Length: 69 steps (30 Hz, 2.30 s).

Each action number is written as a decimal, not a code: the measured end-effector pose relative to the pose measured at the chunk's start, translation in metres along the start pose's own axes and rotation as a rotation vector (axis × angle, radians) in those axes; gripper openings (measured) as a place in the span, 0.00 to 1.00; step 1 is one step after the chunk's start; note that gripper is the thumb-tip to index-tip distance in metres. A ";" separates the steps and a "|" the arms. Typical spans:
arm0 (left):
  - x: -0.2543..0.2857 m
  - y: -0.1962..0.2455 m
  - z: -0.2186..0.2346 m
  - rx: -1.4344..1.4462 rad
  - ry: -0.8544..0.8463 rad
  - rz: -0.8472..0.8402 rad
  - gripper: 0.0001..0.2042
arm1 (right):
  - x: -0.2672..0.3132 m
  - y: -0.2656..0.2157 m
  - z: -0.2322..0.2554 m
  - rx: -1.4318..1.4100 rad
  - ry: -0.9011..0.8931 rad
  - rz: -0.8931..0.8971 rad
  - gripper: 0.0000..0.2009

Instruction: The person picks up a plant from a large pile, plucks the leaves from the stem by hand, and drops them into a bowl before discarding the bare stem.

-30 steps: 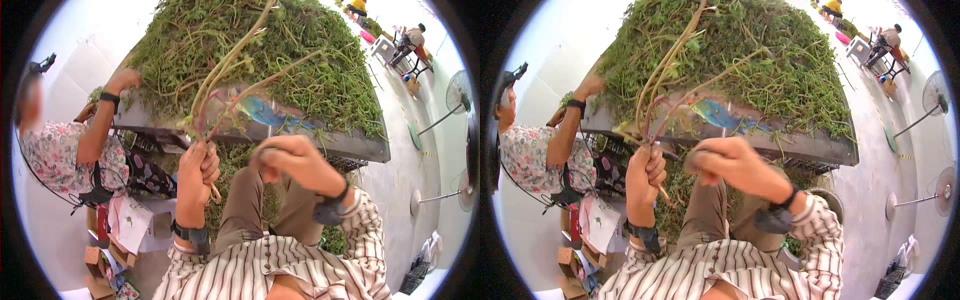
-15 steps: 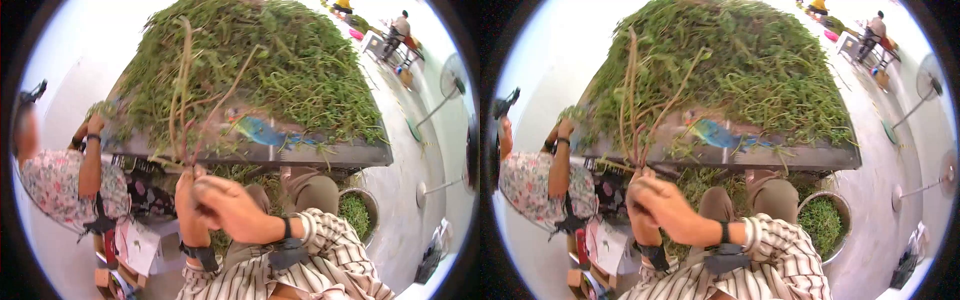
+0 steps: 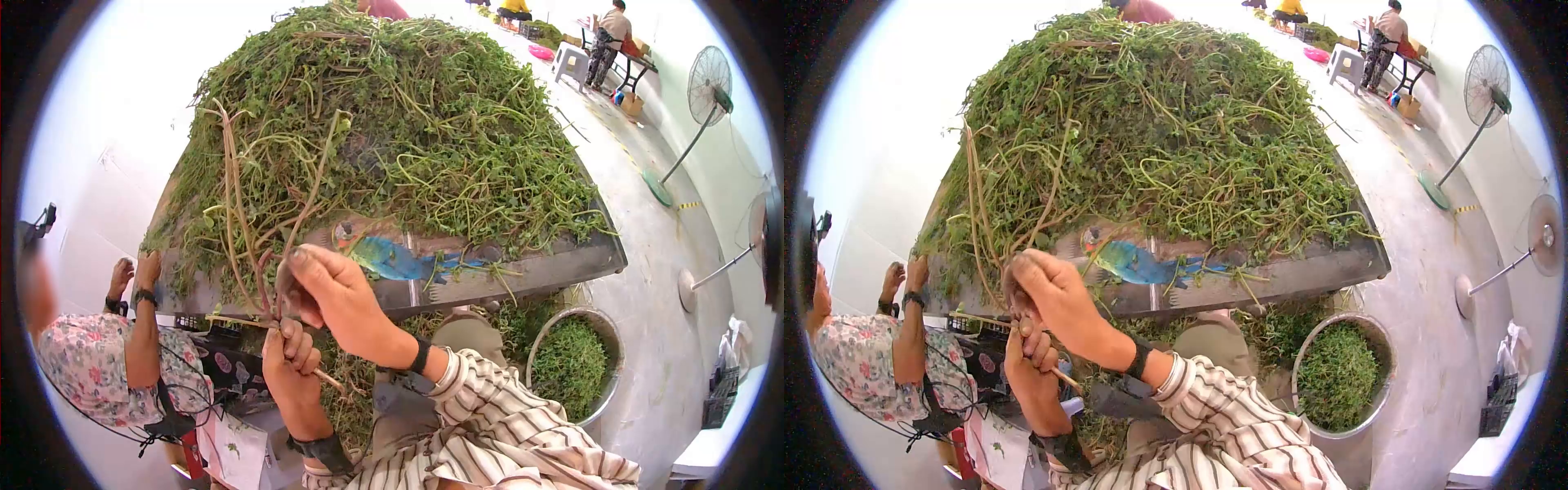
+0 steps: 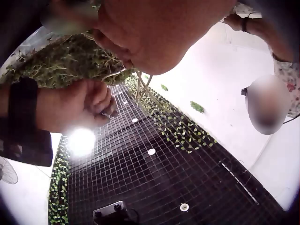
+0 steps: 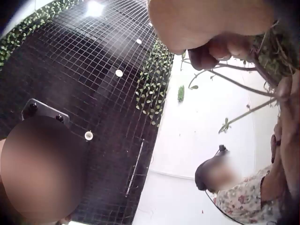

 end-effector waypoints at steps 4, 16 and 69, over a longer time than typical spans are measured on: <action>-0.004 0.003 -0.008 -0.022 -0.019 -0.047 0.09 | -0.014 0.005 0.024 0.000 0.141 0.005 0.14; 0.007 0.011 -0.044 0.005 -0.030 -0.102 0.10 | -0.024 -0.009 0.054 0.146 0.184 0.079 0.10; 0.007 -0.003 -0.046 0.156 -0.235 0.101 0.10 | 0.001 -0.003 0.029 1.049 -0.410 0.702 0.12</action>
Point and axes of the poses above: each hand's wrist, its own x-axis away from the middle knuckle, its own z-axis out of the back of the hand, y = z × x, the point moved 3 cm from there along -x, towards the middle knuckle, and after that the axes turned 12 degrees about z, right-handed, at the moved point
